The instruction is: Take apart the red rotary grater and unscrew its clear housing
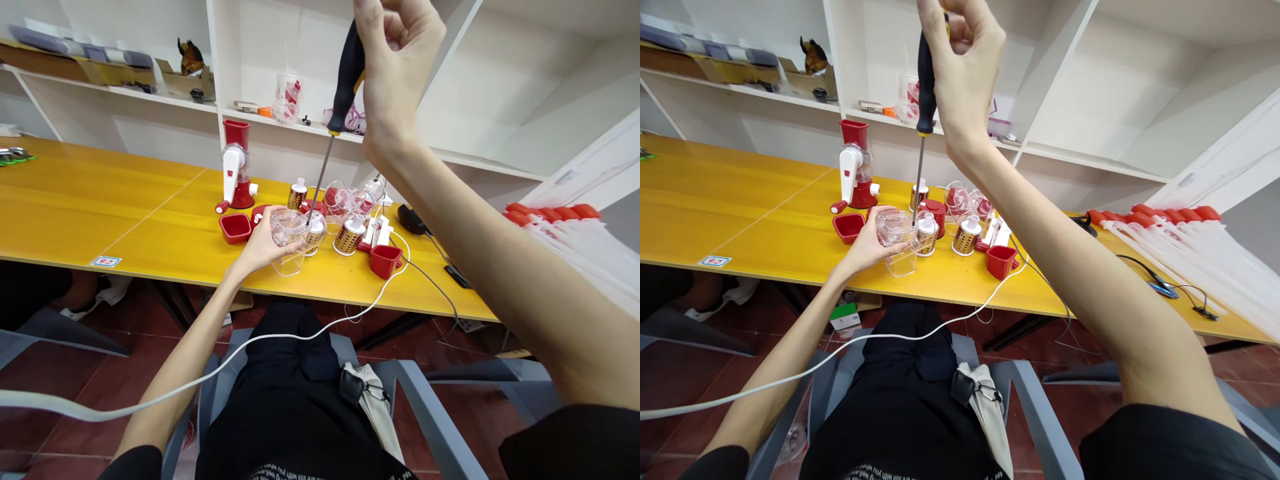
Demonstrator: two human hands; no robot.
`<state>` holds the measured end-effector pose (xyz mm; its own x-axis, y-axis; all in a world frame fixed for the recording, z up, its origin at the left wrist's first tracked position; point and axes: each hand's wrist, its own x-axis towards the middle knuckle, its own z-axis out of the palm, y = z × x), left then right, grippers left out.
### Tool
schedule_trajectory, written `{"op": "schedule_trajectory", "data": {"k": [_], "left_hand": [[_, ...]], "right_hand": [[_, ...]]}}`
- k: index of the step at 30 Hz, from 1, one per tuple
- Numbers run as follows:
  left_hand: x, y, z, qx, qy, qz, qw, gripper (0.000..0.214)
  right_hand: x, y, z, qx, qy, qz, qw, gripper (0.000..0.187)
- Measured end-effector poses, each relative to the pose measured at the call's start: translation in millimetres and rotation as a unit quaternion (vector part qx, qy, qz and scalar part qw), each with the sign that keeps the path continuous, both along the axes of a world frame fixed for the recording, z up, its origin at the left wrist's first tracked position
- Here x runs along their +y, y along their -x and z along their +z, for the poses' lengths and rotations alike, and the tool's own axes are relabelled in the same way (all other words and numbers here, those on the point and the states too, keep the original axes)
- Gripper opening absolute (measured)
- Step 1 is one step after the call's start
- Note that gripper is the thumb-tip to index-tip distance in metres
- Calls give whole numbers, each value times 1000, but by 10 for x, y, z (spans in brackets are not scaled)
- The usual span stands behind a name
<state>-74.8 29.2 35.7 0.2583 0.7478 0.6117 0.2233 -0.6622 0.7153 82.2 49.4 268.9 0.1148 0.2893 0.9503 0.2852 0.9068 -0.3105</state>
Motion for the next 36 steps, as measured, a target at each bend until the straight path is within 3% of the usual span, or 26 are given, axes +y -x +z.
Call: {"op": "schedule_trajectory", "data": {"k": [7,14,19,24,28,31,36], "left_hand": [[37,14,-37,6,-7,-4,1000,84],[20,6,-24,2,-7,-2,1000,83],[13,2,-11,-3,-1,-3,1000,83],[7,4,-2,1,-2,-2,1000,82],[7,2,-10,-7,7,-9,1000,83],[4,-3,-15,-11,9,-6,1000,82],[0,-10,-8,-19,10,-11,1000,82]], "right_hand": [[-19,-18,17,-2,44,16,999,35],[-67,11,1,5,11,15,1000,25],[-83,14,-22,19,-6,34,999,32],[-60,20,-43,26,-30,40,998,26],[-80,-16,-20,38,-8,25,999,24],[-121,-17,-27,42,22,56,997,21],[-158,50,-81,57,8,96,994,25]]}}
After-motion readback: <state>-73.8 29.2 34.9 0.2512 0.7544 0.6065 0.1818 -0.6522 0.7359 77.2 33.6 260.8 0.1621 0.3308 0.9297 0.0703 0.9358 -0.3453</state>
